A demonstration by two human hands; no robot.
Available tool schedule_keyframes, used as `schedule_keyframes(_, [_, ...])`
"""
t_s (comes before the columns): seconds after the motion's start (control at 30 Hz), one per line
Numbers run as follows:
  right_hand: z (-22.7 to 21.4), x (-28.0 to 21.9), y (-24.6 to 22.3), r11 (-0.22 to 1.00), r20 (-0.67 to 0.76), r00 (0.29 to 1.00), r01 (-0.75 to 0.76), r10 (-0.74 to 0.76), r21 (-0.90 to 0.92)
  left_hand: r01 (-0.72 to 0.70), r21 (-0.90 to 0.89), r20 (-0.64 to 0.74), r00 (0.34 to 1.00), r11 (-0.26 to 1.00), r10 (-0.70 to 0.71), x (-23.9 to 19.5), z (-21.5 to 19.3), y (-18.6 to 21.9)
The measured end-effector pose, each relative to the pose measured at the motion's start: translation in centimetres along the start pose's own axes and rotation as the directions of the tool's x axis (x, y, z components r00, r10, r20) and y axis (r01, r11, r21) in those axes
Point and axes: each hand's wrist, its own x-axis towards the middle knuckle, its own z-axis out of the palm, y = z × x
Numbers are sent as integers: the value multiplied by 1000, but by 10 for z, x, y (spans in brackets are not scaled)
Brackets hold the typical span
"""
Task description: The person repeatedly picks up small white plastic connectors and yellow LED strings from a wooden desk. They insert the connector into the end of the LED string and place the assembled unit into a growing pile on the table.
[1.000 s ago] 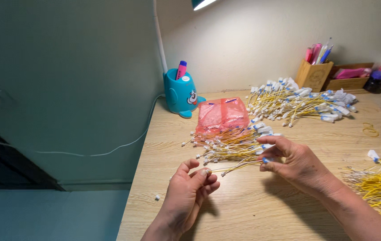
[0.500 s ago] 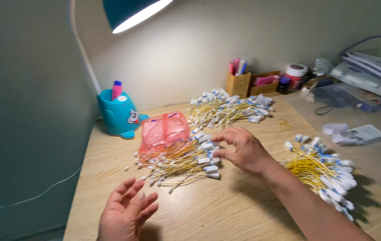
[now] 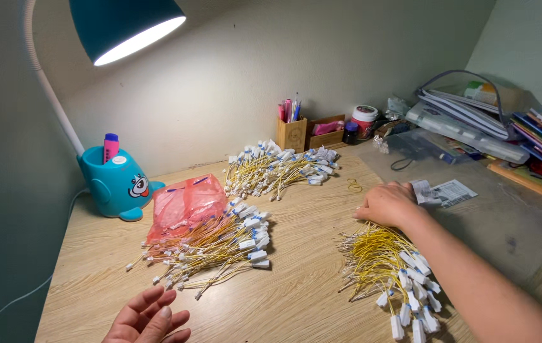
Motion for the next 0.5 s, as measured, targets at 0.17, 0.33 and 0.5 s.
schedule_keyframes(0.17, [5,8,0,997,-12,1000,-18,19,81,18,22,25,1000,1000,-19,9,-6,-5])
schedule_keyframes(0.33, [3,19,20,986,9,1000,-28,27,166,23,23,23,999,999,-23,9,-5,-8])
schedule_keyframes(0.5, [17,30,30,979,-29,988,154,-152,134,14,8,29,999,1000,-14,13,-6,-12])
